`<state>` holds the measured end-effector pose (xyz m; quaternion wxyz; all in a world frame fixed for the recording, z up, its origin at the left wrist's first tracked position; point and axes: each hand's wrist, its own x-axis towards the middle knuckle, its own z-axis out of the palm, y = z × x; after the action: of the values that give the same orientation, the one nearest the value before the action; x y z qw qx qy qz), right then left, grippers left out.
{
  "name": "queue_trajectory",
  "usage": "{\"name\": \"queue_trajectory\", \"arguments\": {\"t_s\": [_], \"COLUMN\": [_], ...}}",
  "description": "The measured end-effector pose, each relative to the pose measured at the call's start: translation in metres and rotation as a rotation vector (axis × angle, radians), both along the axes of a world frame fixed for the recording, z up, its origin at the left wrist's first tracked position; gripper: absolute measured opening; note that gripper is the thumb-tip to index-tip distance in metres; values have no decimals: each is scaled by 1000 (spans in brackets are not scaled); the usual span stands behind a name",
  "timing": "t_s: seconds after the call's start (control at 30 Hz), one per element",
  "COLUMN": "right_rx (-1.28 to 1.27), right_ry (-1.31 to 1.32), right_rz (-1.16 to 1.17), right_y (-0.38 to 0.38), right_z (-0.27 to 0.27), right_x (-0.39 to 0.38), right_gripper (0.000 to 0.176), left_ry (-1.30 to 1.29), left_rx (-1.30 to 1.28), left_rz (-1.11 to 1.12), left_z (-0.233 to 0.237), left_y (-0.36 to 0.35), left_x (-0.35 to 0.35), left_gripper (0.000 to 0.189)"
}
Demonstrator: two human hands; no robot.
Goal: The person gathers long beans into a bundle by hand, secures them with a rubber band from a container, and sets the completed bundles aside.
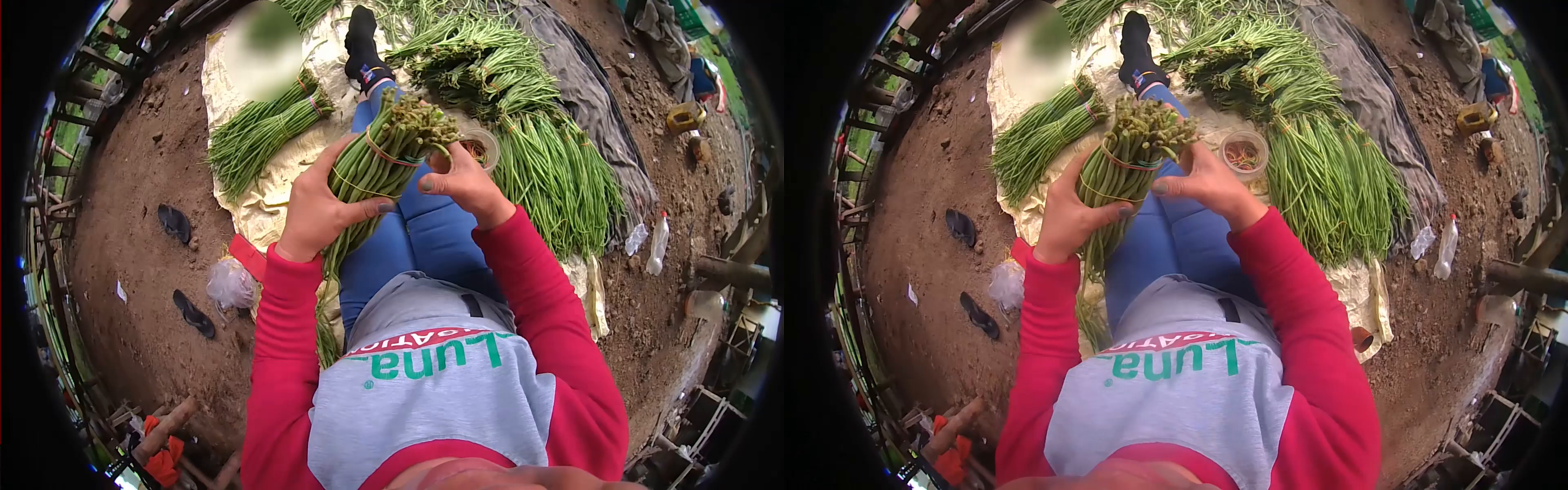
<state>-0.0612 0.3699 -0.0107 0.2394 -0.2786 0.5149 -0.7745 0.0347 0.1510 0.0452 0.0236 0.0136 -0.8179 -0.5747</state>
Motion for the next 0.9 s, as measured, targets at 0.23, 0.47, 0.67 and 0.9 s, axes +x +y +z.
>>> {"name": "queue_trajectory", "arguments": {"t_s": [0.23, 0.47, 0.67, 0.9], "right_rx": [-477, -409, -406, -483], "right_ry": [10, 39, 151, 83], "right_rz": [-84, -183, -205, -308], "right_y": [-39, -34, -36, -37], "right_z": [118, 155, 175, 177], "right_x": [2, 11, 16, 22], "right_gripper": [115, 104, 105, 105], "left_ry": [588, 1036, 1013, 723], "left_rx": [167, -648, -740, -722], "left_rz": [-54, 71, 74, 62], "left_z": [26, 57, 91, 74], "left_y": [28, 15, 21, 33], "left_x": [4, 8, 22, 48], "left_gripper": [103, 61, 53, 33]}}
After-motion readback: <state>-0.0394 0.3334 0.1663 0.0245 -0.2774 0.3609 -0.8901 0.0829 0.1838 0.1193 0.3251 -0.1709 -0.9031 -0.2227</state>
